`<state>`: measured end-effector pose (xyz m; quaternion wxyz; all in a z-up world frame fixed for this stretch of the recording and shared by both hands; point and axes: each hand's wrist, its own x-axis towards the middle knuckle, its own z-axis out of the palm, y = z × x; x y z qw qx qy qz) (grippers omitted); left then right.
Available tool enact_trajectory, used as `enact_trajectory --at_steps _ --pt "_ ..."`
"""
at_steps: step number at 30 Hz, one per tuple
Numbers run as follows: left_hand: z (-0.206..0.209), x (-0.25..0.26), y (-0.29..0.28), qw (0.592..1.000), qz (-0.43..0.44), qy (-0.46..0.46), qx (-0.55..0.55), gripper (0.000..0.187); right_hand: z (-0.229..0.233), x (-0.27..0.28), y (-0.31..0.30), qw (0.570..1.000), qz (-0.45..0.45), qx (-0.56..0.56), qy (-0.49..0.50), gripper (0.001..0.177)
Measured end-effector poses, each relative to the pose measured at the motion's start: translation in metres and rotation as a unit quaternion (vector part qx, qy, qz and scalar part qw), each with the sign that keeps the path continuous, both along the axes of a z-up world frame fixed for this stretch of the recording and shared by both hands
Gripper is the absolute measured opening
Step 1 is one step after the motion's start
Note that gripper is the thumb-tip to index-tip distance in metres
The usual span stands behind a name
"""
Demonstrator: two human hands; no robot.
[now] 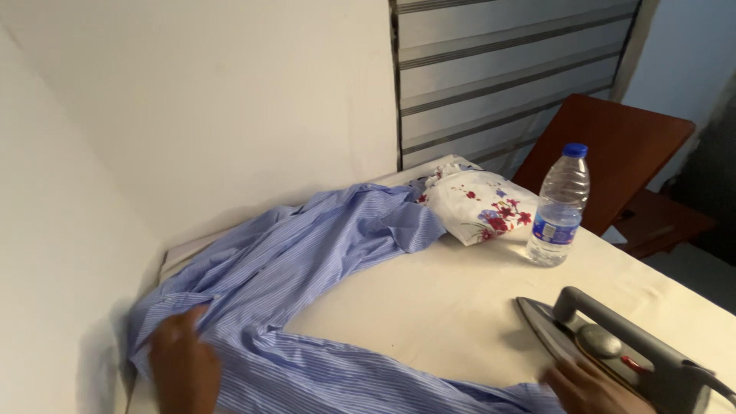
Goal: The person is ironing a blue and white striped button-up shirt on a white surface.
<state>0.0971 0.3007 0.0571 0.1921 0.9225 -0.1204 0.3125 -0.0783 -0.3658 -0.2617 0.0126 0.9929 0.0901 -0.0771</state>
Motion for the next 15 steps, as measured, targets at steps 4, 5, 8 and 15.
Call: enact_trajectory --at_steps 4,5,8,15 --pt "0.029 0.021 -0.045 0.961 -0.182 0.194 -0.070 0.039 0.203 0.013 0.071 0.999 0.030 0.005 -0.020 0.042" --pt "0.039 0.018 -0.053 0.961 -0.183 0.193 -0.071 0.039 0.243 0.006 0.095 0.999 0.030 0.004 -0.021 0.042" --pt "0.064 0.013 -0.072 0.893 -0.126 0.428 0.066 0.058 0.319 -0.009 0.133 0.987 -0.120 -0.012 0.109 0.017" --pt "0.070 0.022 -0.059 0.876 -0.138 0.304 0.349 0.030 0.323 -0.027 0.108 0.947 -0.226 0.191 0.123 0.025"
